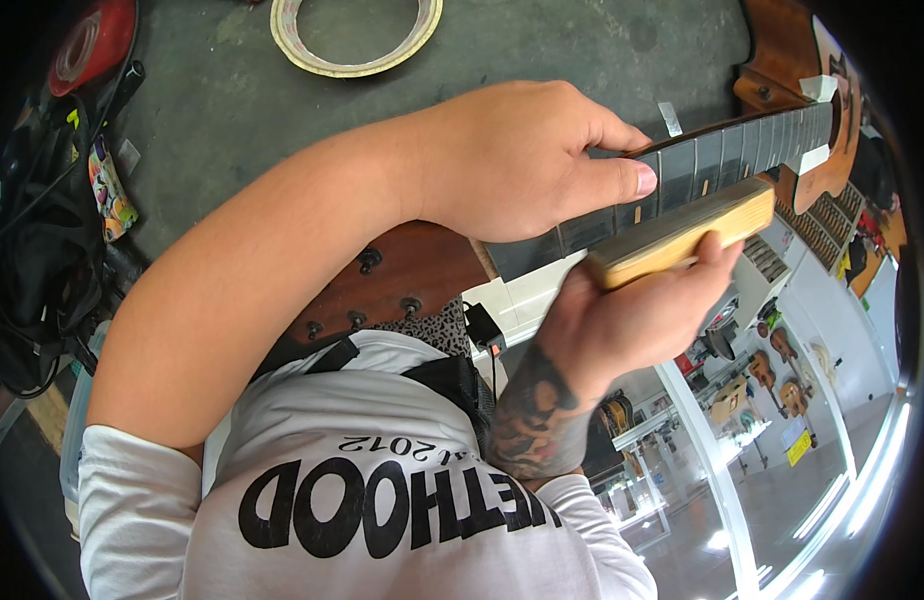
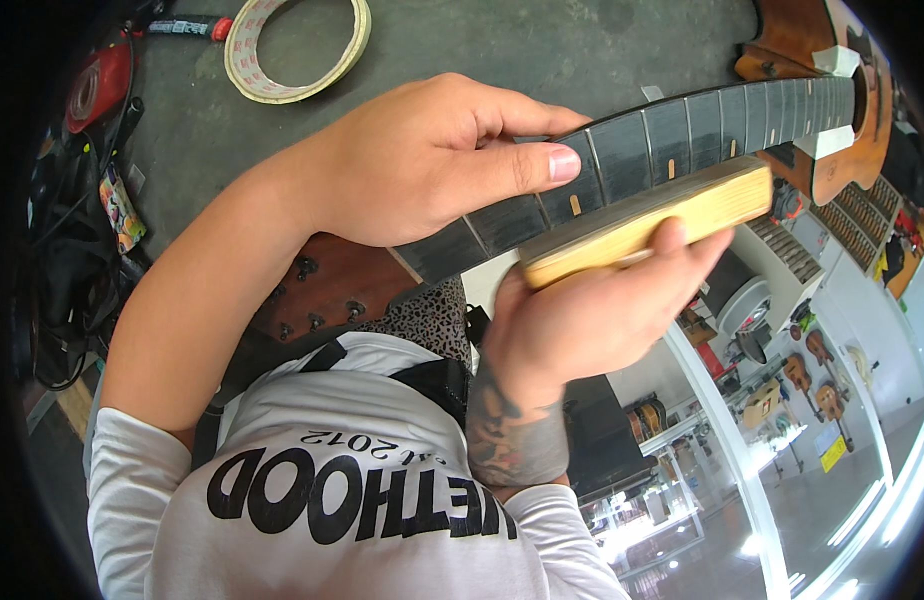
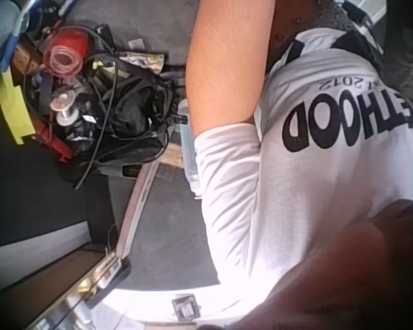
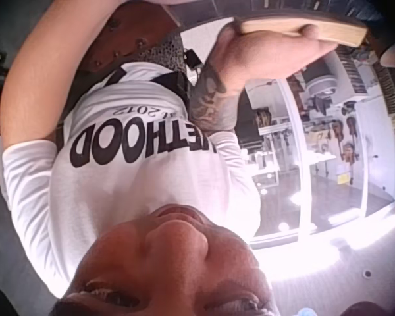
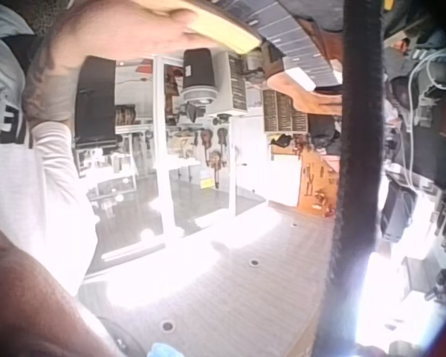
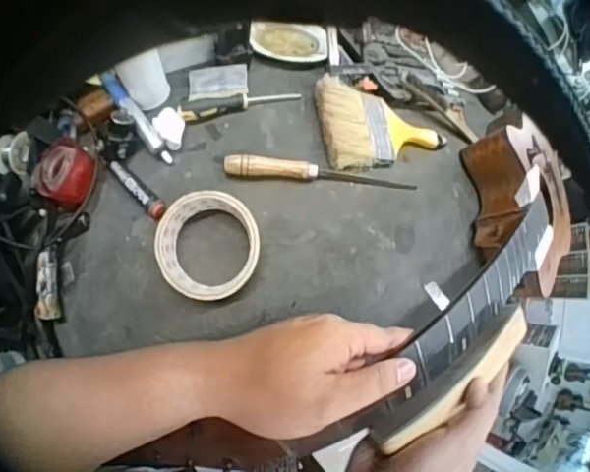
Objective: The person sands the fretboard of an acoustic guitar using a wooden sanding block. They move the block back and forth along the length of the neck, applying pressure to smooth the surface. The guitar is held steady on a workbench while the person works on the fretboard.
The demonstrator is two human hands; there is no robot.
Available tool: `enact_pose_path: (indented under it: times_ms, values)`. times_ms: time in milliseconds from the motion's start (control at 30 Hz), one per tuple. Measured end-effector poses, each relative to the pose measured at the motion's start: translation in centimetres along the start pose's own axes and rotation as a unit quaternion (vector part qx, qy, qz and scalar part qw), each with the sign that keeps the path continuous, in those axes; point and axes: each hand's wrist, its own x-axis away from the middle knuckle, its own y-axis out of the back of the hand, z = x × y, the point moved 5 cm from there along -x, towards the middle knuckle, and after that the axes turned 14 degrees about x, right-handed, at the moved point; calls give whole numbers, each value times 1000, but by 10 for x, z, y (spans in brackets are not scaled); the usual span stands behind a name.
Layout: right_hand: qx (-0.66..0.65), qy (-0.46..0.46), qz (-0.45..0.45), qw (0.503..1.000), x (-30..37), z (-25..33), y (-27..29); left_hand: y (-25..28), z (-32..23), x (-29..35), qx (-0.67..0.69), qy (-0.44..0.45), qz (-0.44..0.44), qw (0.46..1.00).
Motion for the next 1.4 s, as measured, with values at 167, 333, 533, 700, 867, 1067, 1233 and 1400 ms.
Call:
enact_pose_path:
  times_ms: [167,333,533,700,867,1067,1233,1400]
  values:
    - [-162,-106,-18,981,-44,8,-16,1,-2,2,-9,14,-4,1000]
    - [-221,-116,2,968,-76,7,-22,1,-3,3,-13,21,-4,1000]
    - [-201,-88,41,975,-51,5,-20,0,-1,1,-3,10,-3,1000]
    - [-116,-86,15,989,9,7,-8,0,2,0,15,-3,0,1000]
    - [-127,-103,3,987,14,4,-6,0,1,-1,8,2,-6,1000]
    - [-186,-103,-1,977,-58,5,-18,-1,-4,1,-2,32,-3,999]
    - [-226,-101,11,969,-109,0,-22,-2,1,2,23,15,-12,1000]
    - [-209,-103,11,972,-94,5,-22,-2,-2,1,3,16,-9,1000]
